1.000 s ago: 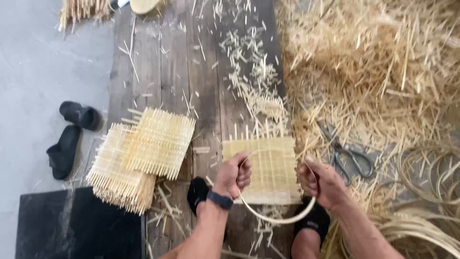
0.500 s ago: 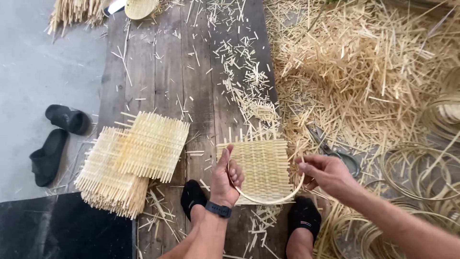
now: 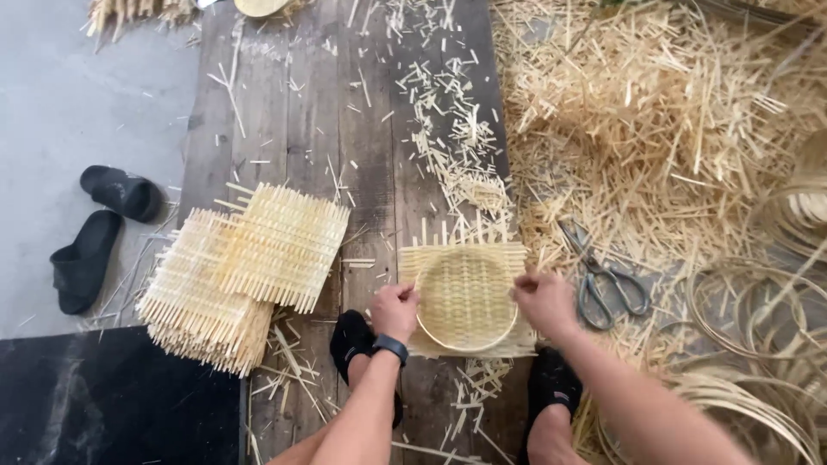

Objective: The recorder is assembling and trimming woven bamboo or straw baskets by attaching circular frames to woven mats and cutting excess material.

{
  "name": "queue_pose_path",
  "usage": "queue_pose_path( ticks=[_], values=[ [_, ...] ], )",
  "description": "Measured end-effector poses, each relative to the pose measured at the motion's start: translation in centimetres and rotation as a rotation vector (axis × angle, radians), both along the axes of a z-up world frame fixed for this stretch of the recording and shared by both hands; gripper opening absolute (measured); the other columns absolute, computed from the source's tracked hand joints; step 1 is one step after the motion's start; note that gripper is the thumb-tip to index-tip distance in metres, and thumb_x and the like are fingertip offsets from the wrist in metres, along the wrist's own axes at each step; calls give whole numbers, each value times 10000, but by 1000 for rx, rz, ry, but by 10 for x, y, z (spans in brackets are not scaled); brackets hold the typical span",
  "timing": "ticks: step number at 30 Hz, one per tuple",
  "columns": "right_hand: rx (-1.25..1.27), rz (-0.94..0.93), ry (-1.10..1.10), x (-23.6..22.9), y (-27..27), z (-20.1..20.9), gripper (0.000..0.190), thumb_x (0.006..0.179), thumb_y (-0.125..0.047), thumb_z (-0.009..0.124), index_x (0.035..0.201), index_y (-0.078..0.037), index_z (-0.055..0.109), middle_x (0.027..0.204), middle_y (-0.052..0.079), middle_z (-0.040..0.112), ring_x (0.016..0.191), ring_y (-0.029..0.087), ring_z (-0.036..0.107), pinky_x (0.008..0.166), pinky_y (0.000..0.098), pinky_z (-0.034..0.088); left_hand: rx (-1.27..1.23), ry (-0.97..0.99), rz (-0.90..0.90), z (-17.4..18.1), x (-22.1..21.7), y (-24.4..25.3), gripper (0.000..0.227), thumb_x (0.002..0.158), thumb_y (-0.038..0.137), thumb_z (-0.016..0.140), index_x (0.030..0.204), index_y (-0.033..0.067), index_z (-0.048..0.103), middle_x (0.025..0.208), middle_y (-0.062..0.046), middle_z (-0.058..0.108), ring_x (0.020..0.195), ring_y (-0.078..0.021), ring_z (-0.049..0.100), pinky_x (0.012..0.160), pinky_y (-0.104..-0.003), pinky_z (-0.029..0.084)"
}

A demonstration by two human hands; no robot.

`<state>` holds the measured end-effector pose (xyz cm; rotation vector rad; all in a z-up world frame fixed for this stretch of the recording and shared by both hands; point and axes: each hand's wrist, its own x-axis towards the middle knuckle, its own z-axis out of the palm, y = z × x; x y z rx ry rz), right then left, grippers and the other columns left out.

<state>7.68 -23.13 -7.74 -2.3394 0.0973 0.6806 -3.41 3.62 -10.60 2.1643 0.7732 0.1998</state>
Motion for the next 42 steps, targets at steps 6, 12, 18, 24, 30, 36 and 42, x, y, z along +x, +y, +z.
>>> queue_pose_path(
  ticks=[6,12,18,24,30,36,42],
  values=[
    [-67,-52,-230,-15,13,6,243,840,-250,776,1045,-123,805,956,105,792,861,246,759,854,375,576,-100,179,91,0,7,-1,173,750,208,854,896,121,828,775,-124,753,691,-268,745,679,-379,562],
    [-108,-76,-170,-19,12,-1,248,834,-244,781,1043,-114,813,967,110,798,883,254,759,902,367,571,-91,292,157,-4,7,-2,159,718,195,877,866,146,842,770,-90,773,712,-241,738,694,-377,559],
    [-30,-142,-90,-19,12,10,224,844,-213,782,1045,-117,812,969,83,800,874,232,773,870,355,589,-214,247,216,-3,10,-2,203,710,121,884,905,124,829,819,-60,801,735,-189,762,719,-341,590],
    [-13,-132,-224,-18,6,-17,194,845,-234,806,998,-117,829,925,122,786,841,251,750,826,376,577,-472,175,218,-79,1,19,172,716,51,863,881,35,815,817,-93,803,728,-174,745,697,-334,597],
    [1,-129,-185,-14,3,-24,219,796,-239,835,972,-109,824,871,117,792,791,236,759,785,345,582,-392,290,91,-50,9,29,229,660,85,938,840,20,814,778,-97,793,670,-151,727,652,-296,579],
    [21,-120,-104,-8,0,-16,251,793,-226,842,1016,-112,821,905,117,804,808,210,757,788,349,585,-587,378,115,-48,10,39,235,686,92,929,885,35,817,780,-94,775,621,-167,685,583,-314,568],
    [127,-64,132,18,-17,-29,280,769,-235,861,1001,-83,817,898,137,819,815,227,752,781,368,595,-627,374,79,-61,15,46,214,686,76,914,863,23,805,766,-86,782,626,-181,721,592,-339,601]
  ],
)
